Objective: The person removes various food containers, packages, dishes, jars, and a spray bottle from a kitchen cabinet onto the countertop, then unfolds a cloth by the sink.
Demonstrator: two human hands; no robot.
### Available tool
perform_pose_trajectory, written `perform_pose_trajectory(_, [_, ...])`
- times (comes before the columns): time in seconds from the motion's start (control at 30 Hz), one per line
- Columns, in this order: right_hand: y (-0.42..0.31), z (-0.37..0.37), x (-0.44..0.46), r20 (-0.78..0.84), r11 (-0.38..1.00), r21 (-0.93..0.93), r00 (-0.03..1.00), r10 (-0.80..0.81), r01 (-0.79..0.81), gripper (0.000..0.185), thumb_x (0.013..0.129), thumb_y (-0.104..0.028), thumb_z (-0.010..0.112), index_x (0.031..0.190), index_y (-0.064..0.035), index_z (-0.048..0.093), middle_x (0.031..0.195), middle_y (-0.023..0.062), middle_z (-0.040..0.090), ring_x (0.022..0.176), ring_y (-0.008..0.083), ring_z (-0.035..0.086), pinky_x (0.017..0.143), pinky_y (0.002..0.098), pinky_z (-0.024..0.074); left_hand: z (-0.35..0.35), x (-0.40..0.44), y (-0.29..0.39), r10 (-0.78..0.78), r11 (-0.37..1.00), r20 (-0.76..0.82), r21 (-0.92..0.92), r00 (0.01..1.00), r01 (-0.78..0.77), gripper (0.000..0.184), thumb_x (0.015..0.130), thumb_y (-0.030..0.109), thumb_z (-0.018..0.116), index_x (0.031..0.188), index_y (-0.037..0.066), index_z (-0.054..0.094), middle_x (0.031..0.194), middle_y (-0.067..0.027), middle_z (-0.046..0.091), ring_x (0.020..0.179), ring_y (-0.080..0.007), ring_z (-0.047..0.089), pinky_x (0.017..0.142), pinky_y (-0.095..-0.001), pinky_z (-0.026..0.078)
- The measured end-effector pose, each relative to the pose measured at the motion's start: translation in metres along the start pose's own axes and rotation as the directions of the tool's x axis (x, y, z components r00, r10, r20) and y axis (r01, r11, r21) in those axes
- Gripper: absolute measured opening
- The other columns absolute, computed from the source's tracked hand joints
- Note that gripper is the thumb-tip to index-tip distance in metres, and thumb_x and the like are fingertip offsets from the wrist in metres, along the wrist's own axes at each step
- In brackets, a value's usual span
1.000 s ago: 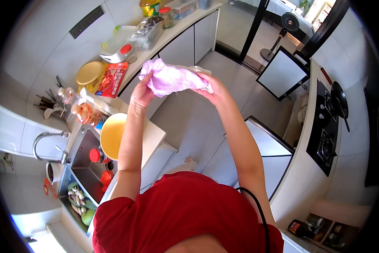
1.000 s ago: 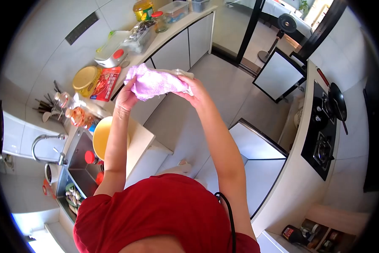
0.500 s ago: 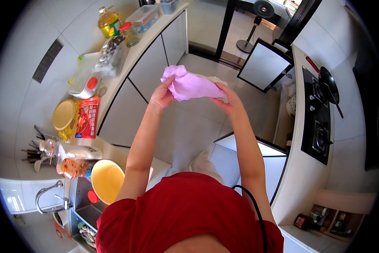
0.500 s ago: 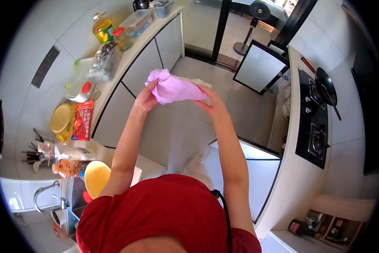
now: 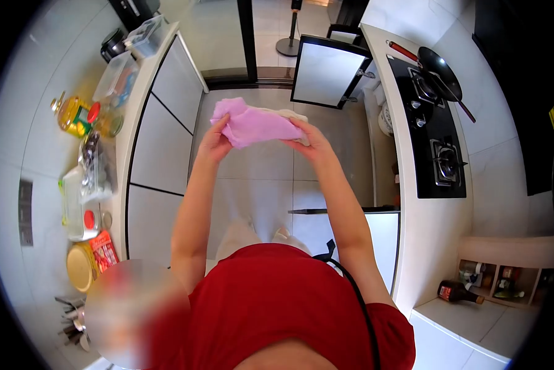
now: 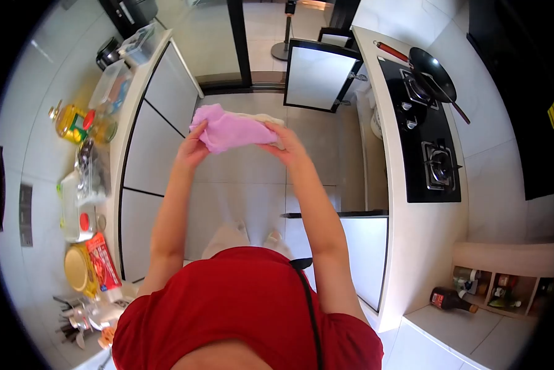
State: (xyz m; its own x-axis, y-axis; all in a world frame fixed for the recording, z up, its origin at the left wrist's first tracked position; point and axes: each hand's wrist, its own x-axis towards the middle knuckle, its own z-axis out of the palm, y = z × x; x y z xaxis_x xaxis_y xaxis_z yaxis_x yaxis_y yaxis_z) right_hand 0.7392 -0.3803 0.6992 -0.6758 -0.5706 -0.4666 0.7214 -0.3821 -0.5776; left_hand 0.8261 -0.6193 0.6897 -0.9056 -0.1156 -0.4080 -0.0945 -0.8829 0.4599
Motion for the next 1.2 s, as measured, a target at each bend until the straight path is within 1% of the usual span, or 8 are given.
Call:
perform_pose_trajectory(0.13, [-0.022, -0.018, 0.027, -0.046, 0.996, 0.058, 0.997, -0.065, 0.068, 0.031, 0.082, -0.016, 0.063, 0.110, -0.0064, 0.057, 0.107, 0.0065, 0.059, 0.100, 0.0184, 0.057, 0.084, 0.0371, 0.0517, 0.006, 0.076, 0.002, -0.114, 0.993, 0.098, 0.021, 0.989, 0.112, 0.040, 0.087, 0.014, 0.059, 0.123, 0.006, 0.046, 0.124, -0.0095, 0.051, 0.116, -0.0244, 0.048, 0.100, -0.0437, 0.039])
perform_pose_trajectory(0.23, [-0.037, -0.026, 0.050, -0.177, 0.987, 0.074, 0.976, -0.126, 0.141, 0.030, 0.081, -0.016, 0.064, 0.109, -0.0063, 0.057, 0.106, 0.0063, 0.060, 0.100, 0.0179, 0.057, 0.084, 0.0368, 0.0518, 0.018, 0.130, 0.011, -0.221, 0.974, 0.165, 0.089, 0.961, 0.209, 0.043, 0.088, 0.016, 0.058, 0.127, 0.006, 0.043, 0.126, -0.0096, 0.050, 0.117, -0.0238, 0.047, 0.100, -0.0449, 0.038])
perform_pose_trajectory(0.53, [-0.050, -0.034, 0.099, -0.331, 0.925, 0.162, 0.902, -0.277, 0.343, 0.034, 0.079, -0.017, 0.067, 0.110, -0.0067, 0.056, 0.105, 0.0054, 0.061, 0.097, 0.0175, 0.058, 0.082, 0.0368, 0.0520, 0.059, 0.251, 0.034, -0.525, 0.839, 0.274, 0.324, 0.806, 0.437, 0.048, 0.088, 0.018, 0.057, 0.130, 0.006, 0.038, 0.128, -0.0102, 0.048, 0.118, -0.0245, 0.047, 0.101, -0.0434, 0.038])
perform_pose_trajectory(0.63, [-0.051, -0.044, 0.109, -0.452, 0.909, 0.149, 0.844, -0.289, 0.390, 0.036, 0.078, -0.017, 0.068, 0.111, -0.0071, 0.055, 0.104, 0.0055, 0.061, 0.096, 0.0174, 0.059, 0.083, 0.0373, 0.0517, 0.071, 0.284, 0.024, -0.563, 0.809, 0.278, 0.379, 0.779, 0.449, 0.044, 0.089, 0.014, 0.054, 0.129, 0.005, 0.038, 0.127, -0.0115, 0.048, 0.116, -0.0256, 0.048, 0.100, -0.0436, 0.039])
perform_pose_trajectory(0.8, [-0.064, -0.071, 0.114, -0.576, 0.877, 0.170, 0.768, -0.281, 0.449, 0.038, 0.079, -0.018, 0.067, 0.113, -0.0082, 0.054, 0.106, 0.0053, 0.060, 0.097, 0.0171, 0.058, 0.083, 0.0374, 0.0511, 0.090, 0.338, -0.015, -0.683, 0.726, 0.359, 0.432, 0.636, 0.536, 0.047, 0.088, 0.014, 0.056, 0.131, 0.006, 0.037, 0.127, -0.0111, 0.049, 0.117, -0.0249, 0.048, 0.101, -0.0439, 0.038])
perform_pose_trajectory(0.9, [-0.076, -0.101, 0.124, -0.571, 0.838, 0.207, 0.758, -0.316, 0.506, 0.038, 0.079, -0.019, 0.067, 0.113, -0.0085, 0.054, 0.107, 0.0046, 0.060, 0.097, 0.0174, 0.058, 0.084, 0.0374, 0.0506, 0.105, 0.369, -0.041, -0.720, 0.680, 0.263, 0.451, 0.642, 0.578, 0.048, 0.087, 0.014, 0.056, 0.130, 0.006, 0.038, 0.127, -0.0114, 0.049, 0.117, -0.0251, 0.048, 0.101, -0.0438, 0.038])
perform_pose_trajectory(1.03, [-0.100, -0.131, 0.140, -0.606, 0.809, 0.230, 0.730, -0.316, 0.541, 0.039, 0.079, -0.019, 0.068, 0.113, -0.0083, 0.054, 0.108, 0.0042, 0.060, 0.100, 0.0177, 0.057, 0.085, 0.0385, 0.0500, 0.133, 0.413, -0.066, -0.769, 0.632, 0.303, 0.496, 0.563, 0.596, 0.048, 0.086, 0.013, 0.057, 0.130, 0.005, 0.038, 0.126, -0.0117, 0.049, 0.117, -0.0255, 0.048, 0.100, -0.0440, 0.038])
perform_pose_trajectory(1.2, [-0.131, -0.162, 0.163, -0.680, 0.762, 0.283, 0.682, -0.268, 0.583, 0.041, 0.078, -0.016, 0.068, 0.115, -0.0086, 0.051, 0.109, 0.0037, 0.059, 0.102, 0.0190, 0.056, 0.085, 0.0407, 0.0487, 0.179, 0.462, -0.097, -0.790, 0.571, 0.185, 0.570, 0.585, 0.591, 0.050, 0.086, 0.012, 0.058, 0.131, 0.005, 0.038, 0.125, -0.0120, 0.050, 0.116, -0.0254, 0.049, 0.099, -0.0436, 0.039])
